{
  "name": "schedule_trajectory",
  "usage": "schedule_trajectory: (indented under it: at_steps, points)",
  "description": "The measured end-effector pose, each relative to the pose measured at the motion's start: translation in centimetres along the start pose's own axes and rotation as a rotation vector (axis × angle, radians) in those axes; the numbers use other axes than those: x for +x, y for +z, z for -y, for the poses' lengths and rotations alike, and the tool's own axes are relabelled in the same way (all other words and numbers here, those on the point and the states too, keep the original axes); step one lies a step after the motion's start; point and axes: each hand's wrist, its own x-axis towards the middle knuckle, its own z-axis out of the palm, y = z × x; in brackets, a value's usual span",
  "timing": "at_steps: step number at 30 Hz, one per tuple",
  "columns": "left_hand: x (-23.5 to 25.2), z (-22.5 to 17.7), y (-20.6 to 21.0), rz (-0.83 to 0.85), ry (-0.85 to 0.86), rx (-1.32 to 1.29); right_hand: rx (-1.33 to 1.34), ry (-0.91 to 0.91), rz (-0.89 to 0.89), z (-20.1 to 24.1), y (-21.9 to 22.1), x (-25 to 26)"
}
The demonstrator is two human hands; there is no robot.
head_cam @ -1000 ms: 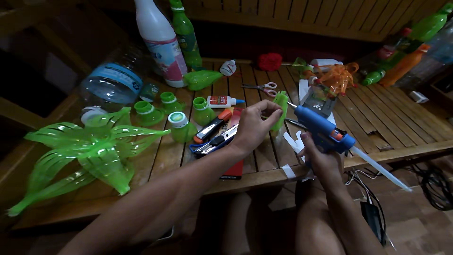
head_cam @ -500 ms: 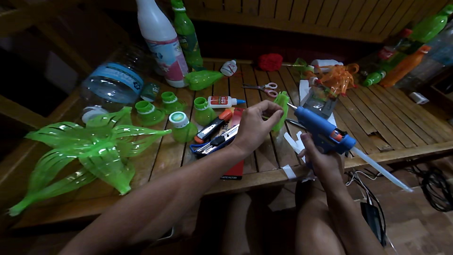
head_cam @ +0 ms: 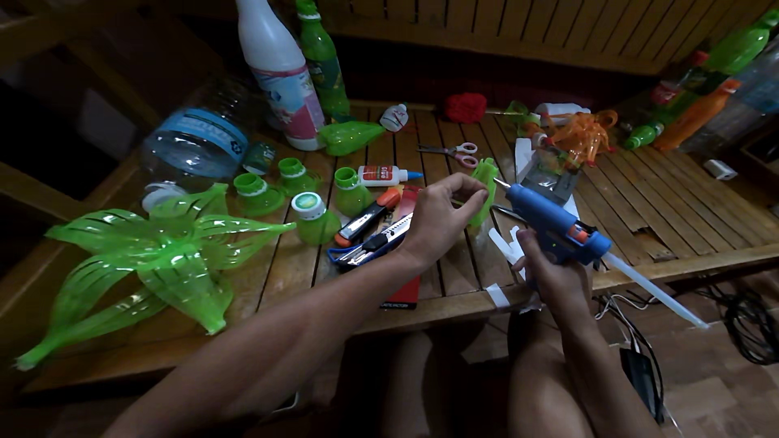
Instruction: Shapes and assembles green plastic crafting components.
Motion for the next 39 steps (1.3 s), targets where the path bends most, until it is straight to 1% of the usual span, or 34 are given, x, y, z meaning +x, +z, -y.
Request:
schedule_trajectory:
  at_steps: [10, 18, 24, 31, 39]
  points:
    - [-0.15, -0.25, -0.11, 0.010, -0.004, 0.026, 0.009, -0.007, -0.004, -0.30, -0.05, 0.05]
    - [-0.01, 0.19, 0.12, -0.016, 0.026, 0.029, 0.011, 0.007, -0.019, 0.00, 0.12, 0.02]
    - [-0.06, 0.13, 0.19, -0.026, 0.021, 0.025, -0.004, -0.053, -0.023, 0.26, 0.16, -0.12]
    - [-0.04, 0.36, 0.20, -0.042, 0.054, 0.039, -0.040, -0.077, -0.032, 0.24, 0.03, -0.29]
    - [-0.06, 0.30, 0.22, -0.049, 0.040, 0.049, -0.065, -0.062, -0.030, 0.29, 0.02, -0.34]
